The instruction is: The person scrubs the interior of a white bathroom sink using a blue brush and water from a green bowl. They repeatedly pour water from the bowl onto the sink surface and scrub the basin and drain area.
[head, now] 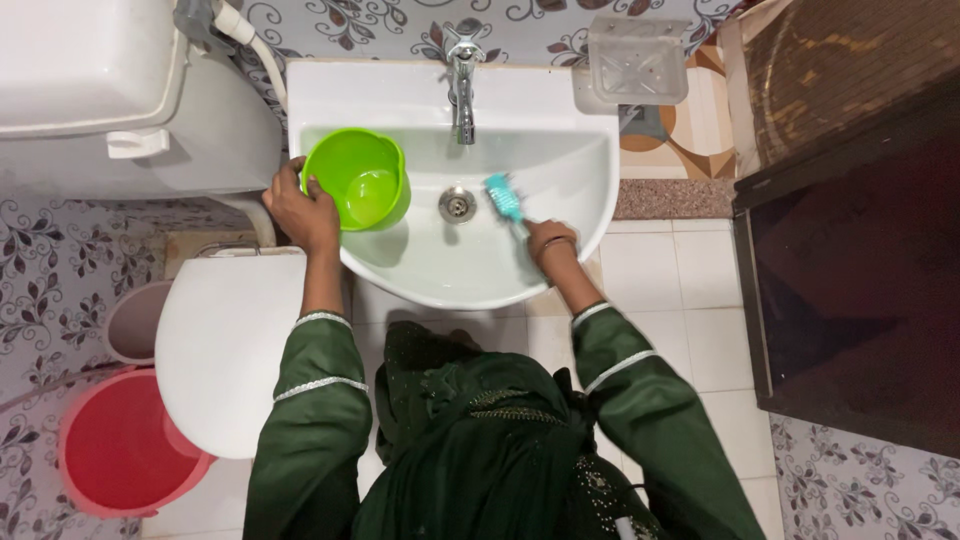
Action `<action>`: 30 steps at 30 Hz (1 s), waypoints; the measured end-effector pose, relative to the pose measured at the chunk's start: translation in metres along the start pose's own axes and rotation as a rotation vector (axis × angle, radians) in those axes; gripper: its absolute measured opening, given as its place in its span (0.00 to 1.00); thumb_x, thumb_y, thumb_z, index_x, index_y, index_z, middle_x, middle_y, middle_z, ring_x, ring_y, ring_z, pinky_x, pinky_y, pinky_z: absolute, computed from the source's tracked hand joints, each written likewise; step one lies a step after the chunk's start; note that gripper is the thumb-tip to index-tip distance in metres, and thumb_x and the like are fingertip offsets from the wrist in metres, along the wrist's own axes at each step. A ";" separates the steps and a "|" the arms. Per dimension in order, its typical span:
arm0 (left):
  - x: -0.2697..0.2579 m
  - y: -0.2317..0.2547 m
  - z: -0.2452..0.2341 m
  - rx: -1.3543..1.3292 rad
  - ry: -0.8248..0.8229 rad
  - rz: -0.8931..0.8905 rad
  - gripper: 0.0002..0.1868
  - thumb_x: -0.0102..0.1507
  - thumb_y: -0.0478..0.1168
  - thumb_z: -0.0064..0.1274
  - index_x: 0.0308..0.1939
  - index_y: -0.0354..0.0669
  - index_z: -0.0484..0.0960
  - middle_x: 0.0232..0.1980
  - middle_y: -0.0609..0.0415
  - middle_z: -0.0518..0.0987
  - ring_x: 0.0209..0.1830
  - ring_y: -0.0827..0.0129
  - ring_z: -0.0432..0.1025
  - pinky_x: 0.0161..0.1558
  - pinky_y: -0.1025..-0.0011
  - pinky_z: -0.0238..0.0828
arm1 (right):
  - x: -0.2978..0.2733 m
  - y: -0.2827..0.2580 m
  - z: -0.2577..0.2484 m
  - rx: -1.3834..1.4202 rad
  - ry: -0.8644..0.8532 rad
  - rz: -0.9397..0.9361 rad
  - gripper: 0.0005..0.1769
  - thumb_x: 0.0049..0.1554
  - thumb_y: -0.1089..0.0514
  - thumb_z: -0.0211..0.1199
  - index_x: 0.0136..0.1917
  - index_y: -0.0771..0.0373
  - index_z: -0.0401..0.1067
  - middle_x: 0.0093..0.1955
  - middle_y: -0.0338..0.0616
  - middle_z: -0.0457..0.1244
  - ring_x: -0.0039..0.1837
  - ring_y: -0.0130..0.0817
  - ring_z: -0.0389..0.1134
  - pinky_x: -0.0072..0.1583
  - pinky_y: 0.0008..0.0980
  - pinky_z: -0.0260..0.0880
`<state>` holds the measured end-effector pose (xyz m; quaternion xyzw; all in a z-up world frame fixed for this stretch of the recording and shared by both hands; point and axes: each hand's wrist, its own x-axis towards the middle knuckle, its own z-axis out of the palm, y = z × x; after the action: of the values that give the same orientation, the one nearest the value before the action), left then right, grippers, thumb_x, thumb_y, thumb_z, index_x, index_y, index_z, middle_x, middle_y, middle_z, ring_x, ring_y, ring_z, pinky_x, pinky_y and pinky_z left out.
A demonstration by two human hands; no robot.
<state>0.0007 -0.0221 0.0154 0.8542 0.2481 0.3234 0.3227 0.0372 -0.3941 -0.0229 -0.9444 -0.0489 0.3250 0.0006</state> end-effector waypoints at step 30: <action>-0.004 0.003 -0.006 -0.006 0.029 0.092 0.17 0.61 0.27 0.54 0.54 0.39 0.81 0.54 0.43 0.82 0.55 0.44 0.70 0.57 0.52 0.66 | -0.004 -0.020 0.012 -0.164 -0.012 -0.075 0.43 0.60 0.62 0.55 0.84 0.46 0.47 0.61 0.52 0.70 0.61 0.49 0.73 0.59 0.46 0.75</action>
<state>-0.0056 -0.0248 0.0192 0.8589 0.2123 0.3510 0.3067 0.0251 -0.3745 -0.0294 -0.9368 -0.1105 0.3254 -0.0649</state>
